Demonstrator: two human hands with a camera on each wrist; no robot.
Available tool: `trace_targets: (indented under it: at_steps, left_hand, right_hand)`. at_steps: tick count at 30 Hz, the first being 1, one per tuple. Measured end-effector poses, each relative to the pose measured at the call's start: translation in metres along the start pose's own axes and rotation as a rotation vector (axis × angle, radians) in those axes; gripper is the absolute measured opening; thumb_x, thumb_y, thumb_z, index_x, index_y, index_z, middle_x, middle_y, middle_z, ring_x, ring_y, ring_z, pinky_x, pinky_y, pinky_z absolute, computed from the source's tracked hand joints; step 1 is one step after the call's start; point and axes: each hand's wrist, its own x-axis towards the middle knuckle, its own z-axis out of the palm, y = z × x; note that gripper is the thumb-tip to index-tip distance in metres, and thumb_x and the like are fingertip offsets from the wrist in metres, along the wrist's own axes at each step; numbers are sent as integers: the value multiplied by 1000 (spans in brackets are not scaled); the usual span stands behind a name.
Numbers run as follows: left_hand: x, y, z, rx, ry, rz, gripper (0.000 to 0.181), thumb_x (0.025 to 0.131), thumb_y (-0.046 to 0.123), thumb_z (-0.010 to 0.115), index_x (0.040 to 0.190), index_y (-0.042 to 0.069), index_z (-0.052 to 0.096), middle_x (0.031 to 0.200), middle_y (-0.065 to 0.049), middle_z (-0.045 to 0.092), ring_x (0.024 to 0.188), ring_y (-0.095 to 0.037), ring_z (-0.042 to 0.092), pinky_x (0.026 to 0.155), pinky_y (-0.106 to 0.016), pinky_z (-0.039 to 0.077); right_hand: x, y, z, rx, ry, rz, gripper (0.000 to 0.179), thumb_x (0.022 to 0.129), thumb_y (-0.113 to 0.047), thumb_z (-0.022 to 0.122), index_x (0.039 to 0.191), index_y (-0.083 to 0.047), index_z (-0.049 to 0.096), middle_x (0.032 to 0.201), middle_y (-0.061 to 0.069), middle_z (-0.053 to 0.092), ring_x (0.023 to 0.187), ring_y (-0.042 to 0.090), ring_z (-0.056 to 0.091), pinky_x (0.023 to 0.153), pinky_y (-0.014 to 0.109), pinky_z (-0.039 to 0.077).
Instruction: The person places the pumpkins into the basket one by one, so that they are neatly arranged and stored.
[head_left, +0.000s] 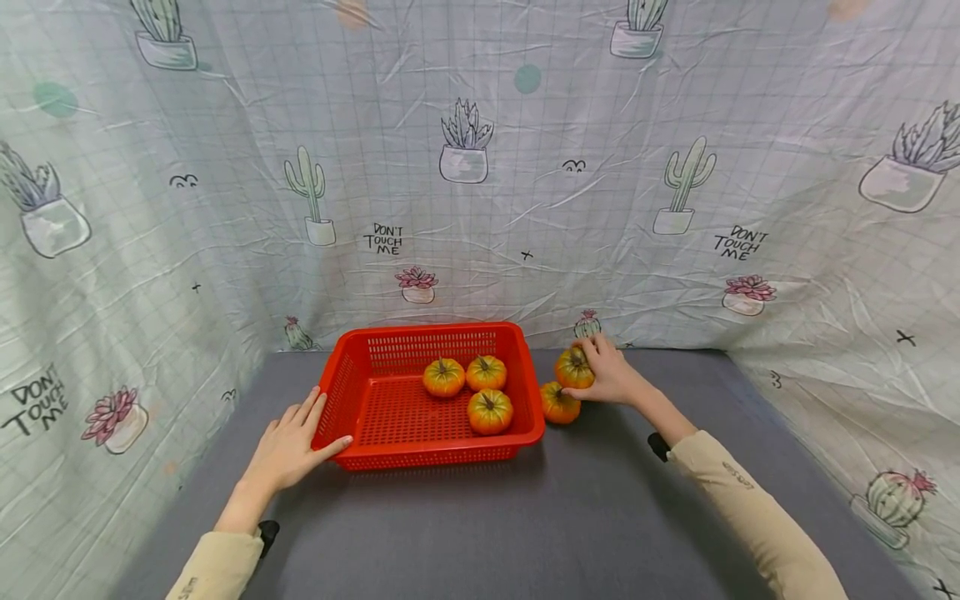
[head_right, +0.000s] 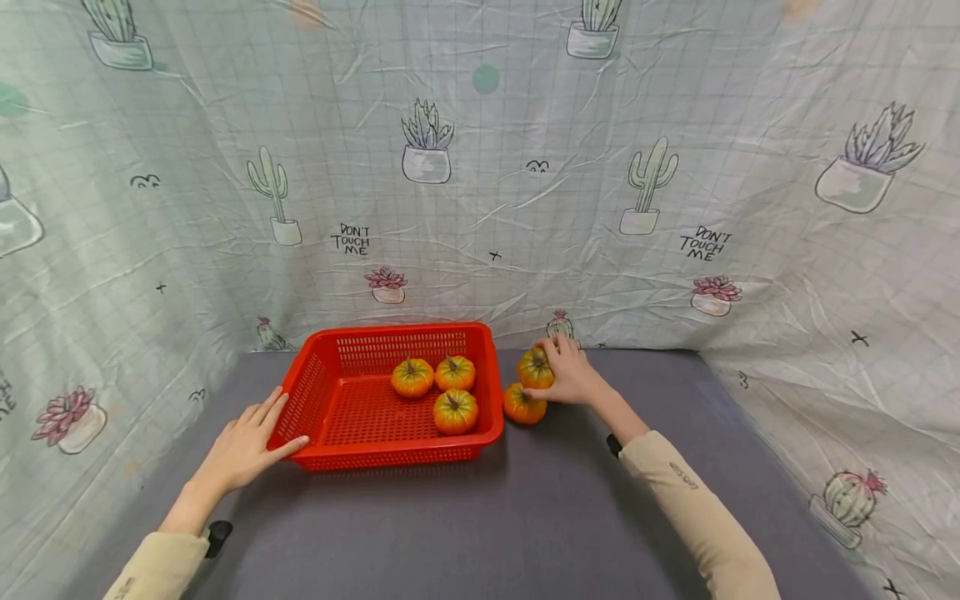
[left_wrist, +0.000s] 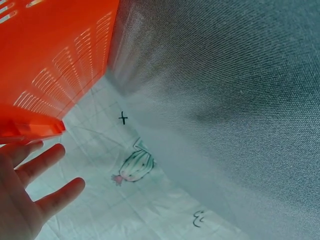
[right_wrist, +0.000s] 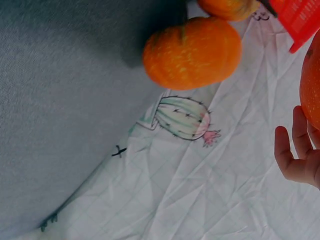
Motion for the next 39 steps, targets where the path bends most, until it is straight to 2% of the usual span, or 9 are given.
trace_targets:
  at_steps: [8,12,25,31,39]
  left_hand:
    - [0,-2,2,-7,11,-6,95,78,68,43,141,1,20,146,-18,24,121,-35,32,90,-59,31]
    - [0,-1,3,-14,9,-7,95,78,68,43,142,2,19,146,-18,23,121,-35,32,91,-59,30]
    - [0,-1,3,-31,-1,-7,93,79,66,43,142,1,19,147,-18,21,123,-36,31,92,-61,29]
    - [0,0,1,-38,-1,-2,93,79,66,42,142,1,19,147,-18,21,123,-36,30,92,-61,29]
    - [-2,-1,2,-37,-2,-4,93,79,66,42,142,1,19,147,-18,21,122,-36,31,91,-60,30]
  right_hand:
    - [-1,-22,0,-4,11,-24,78,66,-51,70,124,-7,41,109,12,45,100,28,44,78,47,38]
    - [-1,-36,3,28,17,-42,78,67,-50,70,123,-4,42,117,12,46,106,29,44,82,49,38]
    - [-4,-84,14,47,51,-83,78,71,-53,65,130,-8,42,120,10,47,106,26,46,81,45,40]
    - [-3,-99,22,45,37,-81,80,72,-58,61,134,-12,37,124,8,44,108,24,43,81,41,38]
    - [-2,-123,33,57,35,-57,80,73,-58,60,133,-8,38,125,7,42,105,23,42,79,40,36]
